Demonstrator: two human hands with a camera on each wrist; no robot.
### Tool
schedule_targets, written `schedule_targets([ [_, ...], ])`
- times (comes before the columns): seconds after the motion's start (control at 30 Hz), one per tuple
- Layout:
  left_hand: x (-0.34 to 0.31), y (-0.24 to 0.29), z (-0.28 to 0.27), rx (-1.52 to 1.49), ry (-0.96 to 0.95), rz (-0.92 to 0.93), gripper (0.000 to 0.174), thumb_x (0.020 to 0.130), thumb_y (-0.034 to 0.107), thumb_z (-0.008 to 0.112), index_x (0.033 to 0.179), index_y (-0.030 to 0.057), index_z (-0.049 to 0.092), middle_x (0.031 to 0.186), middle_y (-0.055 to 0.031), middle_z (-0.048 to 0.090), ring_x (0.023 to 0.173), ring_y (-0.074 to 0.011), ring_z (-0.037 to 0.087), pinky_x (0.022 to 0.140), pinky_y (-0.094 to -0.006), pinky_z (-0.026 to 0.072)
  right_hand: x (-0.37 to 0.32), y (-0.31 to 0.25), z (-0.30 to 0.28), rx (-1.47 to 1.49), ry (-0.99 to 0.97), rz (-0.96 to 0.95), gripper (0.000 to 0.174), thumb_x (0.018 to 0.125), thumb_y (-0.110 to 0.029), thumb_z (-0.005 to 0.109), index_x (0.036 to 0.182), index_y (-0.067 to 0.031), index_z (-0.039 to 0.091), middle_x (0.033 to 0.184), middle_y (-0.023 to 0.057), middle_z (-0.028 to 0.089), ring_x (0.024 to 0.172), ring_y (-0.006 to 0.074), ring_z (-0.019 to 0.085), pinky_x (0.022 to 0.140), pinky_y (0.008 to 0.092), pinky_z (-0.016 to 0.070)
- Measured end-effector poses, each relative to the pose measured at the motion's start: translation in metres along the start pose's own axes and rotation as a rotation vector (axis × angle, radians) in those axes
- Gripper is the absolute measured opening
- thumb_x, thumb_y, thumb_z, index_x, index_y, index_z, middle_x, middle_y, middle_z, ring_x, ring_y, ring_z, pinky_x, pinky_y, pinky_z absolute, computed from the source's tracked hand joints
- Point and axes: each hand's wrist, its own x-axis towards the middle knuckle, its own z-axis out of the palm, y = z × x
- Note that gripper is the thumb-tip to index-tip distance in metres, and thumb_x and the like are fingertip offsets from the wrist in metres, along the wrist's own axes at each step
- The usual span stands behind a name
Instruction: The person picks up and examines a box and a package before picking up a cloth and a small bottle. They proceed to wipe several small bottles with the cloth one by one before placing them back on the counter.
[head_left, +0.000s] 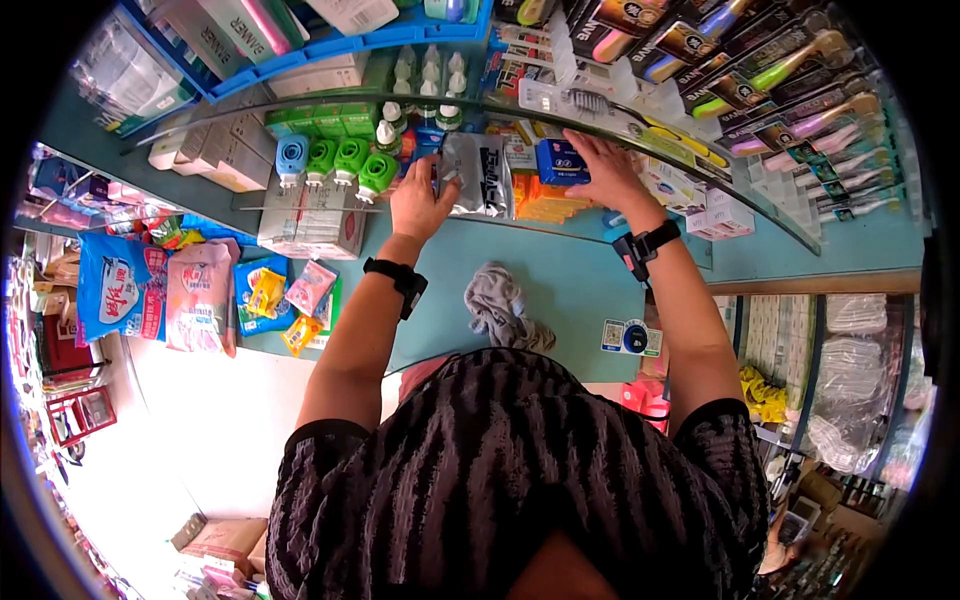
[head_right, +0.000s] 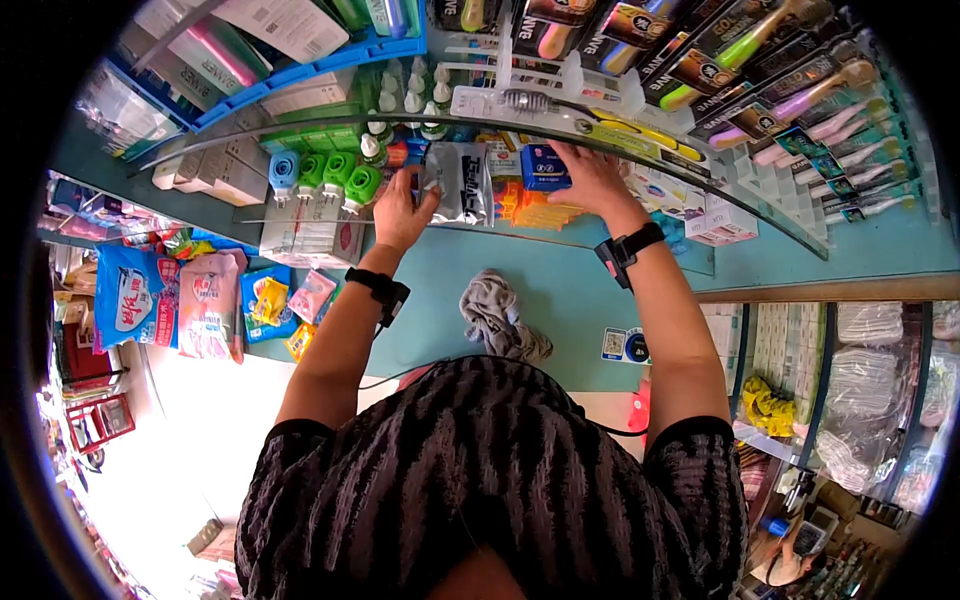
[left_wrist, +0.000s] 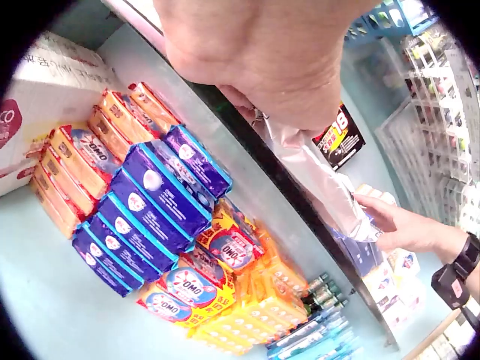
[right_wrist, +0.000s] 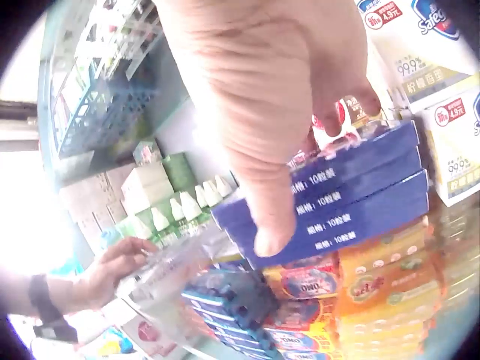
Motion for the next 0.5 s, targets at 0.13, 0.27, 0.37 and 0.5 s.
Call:
schedule_targets([
  [0.13,0.0,0.001,0.0,-0.002,-0.006,-0.002,0.045,0.078,0.035,0.06,0.11,0.0064,0.047,0.095,-0.0134,0.058,0.085,-0.033,0.059,0.069,-0.0425,0.0474,0.003,-0.008,0.002,-0.213,-0.051,0.125,0.094,0.063,-0.034,0.077,0.141,-0.0243,0.025,0.144,0.0069,0.029,0.133,0.0286,0.027,0.107,0.0461,0.024],
  [0.27,0.0,-0.001,0.003,0.004,0.022,0.029,0.046,0.078,0.036,0.059,0.111,0.0071,0.047,0.095,-0.0122,0.058,0.084,-0.0325,0.059,0.069,-0.0424,0.0475,0.009,-0.008,-0.001,-0.193,0.002,0.092,0.098,0.059,-0.034,0.079,0.14,-0.0198,0.025,0.142,0.0128,0.03,0.132,0.034,0.026,0.107,0.0477,0.0223],
  [0.37,0.001,0.001,0.0,-0.008,-0.029,-0.013,0.046,0.078,0.035,0.06,0.112,0.0073,0.046,0.096,-0.0123,0.058,0.085,-0.0325,0.059,0.069,-0.0424,0.0474,0.011,-0.003,0.004,-0.197,0.088,0.014,0.101,0.055,-0.035,0.082,0.137,-0.0138,0.028,0.141,0.0153,0.03,0.131,0.0362,0.026,0.107,0.0486,0.0219],
  [0.5,0.002,0.002,-0.002,-0.036,-0.037,-0.013,0.048,0.077,0.036,0.061,0.113,0.0074,0.046,0.096,-0.0131,0.058,0.084,-0.0317,0.059,0.07,-0.0422,0.0472,0.012,0.001,0.008,-0.236,0.078,0.016,0.105,0.053,-0.039,0.082,0.138,-0.0117,0.027,0.142,0.0153,0.029,0.131,0.0358,0.025,0.108,0.0475,0.021],
])
